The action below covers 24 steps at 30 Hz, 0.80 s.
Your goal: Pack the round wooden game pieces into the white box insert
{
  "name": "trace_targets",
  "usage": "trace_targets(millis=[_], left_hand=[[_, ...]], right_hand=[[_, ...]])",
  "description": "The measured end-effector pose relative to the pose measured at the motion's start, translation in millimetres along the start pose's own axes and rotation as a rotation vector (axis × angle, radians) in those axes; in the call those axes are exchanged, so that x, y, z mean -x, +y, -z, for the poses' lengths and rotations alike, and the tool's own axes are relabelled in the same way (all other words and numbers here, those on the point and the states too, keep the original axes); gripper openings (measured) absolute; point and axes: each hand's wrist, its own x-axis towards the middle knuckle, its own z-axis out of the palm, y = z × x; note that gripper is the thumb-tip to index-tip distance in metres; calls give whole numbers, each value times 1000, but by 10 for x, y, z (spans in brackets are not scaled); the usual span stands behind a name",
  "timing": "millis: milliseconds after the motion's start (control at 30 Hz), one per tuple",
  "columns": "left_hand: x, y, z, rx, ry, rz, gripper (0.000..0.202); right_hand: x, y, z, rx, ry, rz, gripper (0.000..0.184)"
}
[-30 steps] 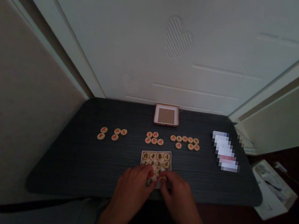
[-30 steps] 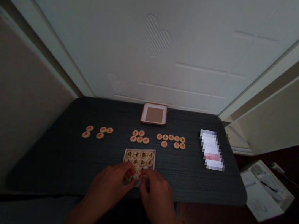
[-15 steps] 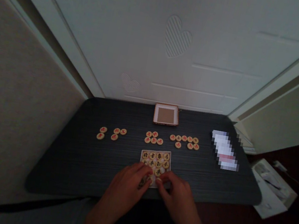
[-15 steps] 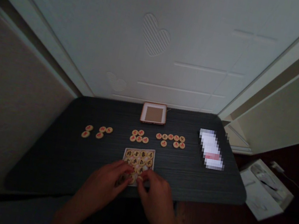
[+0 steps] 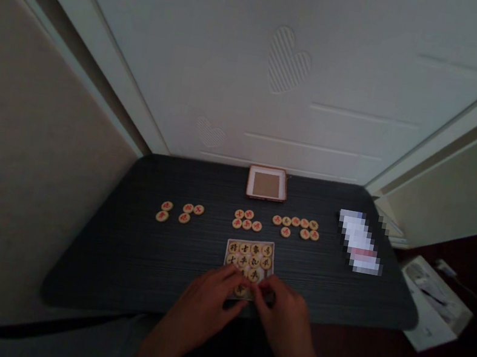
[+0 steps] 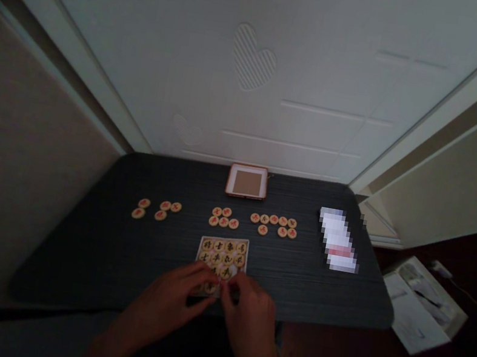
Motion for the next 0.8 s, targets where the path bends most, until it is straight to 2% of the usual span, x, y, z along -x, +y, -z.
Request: trace_targets(millis=[167, 400, 800], left_hand=[[1, 10, -8, -14, 19, 0, 17], [-13, -38, -62, -21, 25, 2, 24], [-5, -73, -98, -53, 53, -3, 19]], right_hand=[[7, 26, -28, 27, 10, 14, 15], [10, 33, -19, 44, -11, 14, 17], [15, 44, -6, 22, -39, 22, 12]])
